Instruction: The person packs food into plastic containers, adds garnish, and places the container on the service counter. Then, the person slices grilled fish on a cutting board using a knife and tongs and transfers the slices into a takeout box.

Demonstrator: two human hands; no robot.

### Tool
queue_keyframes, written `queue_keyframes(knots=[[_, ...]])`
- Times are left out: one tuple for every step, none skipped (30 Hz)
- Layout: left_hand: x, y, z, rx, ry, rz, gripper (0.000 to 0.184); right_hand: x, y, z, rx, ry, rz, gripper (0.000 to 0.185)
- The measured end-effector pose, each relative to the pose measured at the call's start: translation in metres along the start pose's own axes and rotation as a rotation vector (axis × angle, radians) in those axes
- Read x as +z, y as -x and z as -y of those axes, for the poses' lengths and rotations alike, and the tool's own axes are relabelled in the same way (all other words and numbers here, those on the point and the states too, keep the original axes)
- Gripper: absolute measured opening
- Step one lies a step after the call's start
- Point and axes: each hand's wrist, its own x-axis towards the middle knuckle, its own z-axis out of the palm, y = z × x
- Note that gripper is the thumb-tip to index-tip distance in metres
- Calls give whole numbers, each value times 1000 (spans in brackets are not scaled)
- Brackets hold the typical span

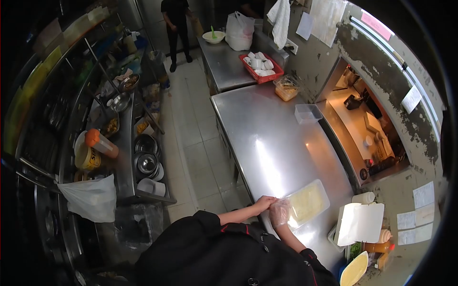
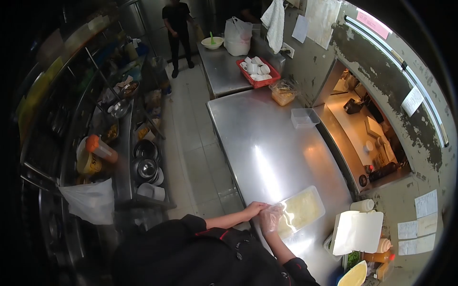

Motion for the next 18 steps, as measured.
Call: queue_keyframes(knots=[[0,1,-3,-24,59,-6,34,4,-3,1,4,-9,-22,11],[-1,-2,-4,-93,43,-31,41,8,-2,-1,5,-164,44,14],[-6,-12,4,-102,33,-13,45,-1,-6,-3,9,-323,111,18],[-9,-15,6,-113,21,5,48,-11,-11,-4,24,-481,178,21],[-11,-19,9,-108,-1,-16,50,3,-12,1,57,-499,211,19],[-11,-20,8,-104,-25,-34,52,25,-15,5,71,-426,222,18],[-15,-32,17,-85,28,-18,54,67,-14,15,85,-225,213,16],[-15,-27,9,-87,30,-23,53,98,-14,21,96,-131,202,14],[-13,-28,6,-76,41,-69,52,114,-15,24,106,-84,188,12],[-11,-29,4,-64,51,-117,51,99,-21,20,79,-158,173,13],[-10,-30,3,-56,61,-114,50,83,-27,16,51,-231,161,14],[-10,-29,1,-51,68,-113,49,85,-26,18,95,-264,114,13],[-10,-26,0,-49,74,-114,49,87,-24,22,140,-298,68,13],[-10,-23,-1,-48,62,-117,48,90,-24,24,186,-328,20,14],[-10,-22,-3,-43,50,-121,47,1,-34,-1,97,-289,130,14],[-9,-19,-8,-34,40,-126,47,7,-31,3,132,-297,97,14],[-9,-13,-16,-36,-11,-112,45,19,-28,7,160,-303,61,14],[-6,-9,-20,-36,-15,-111,44,20,-29,8,179,-308,21,14]])
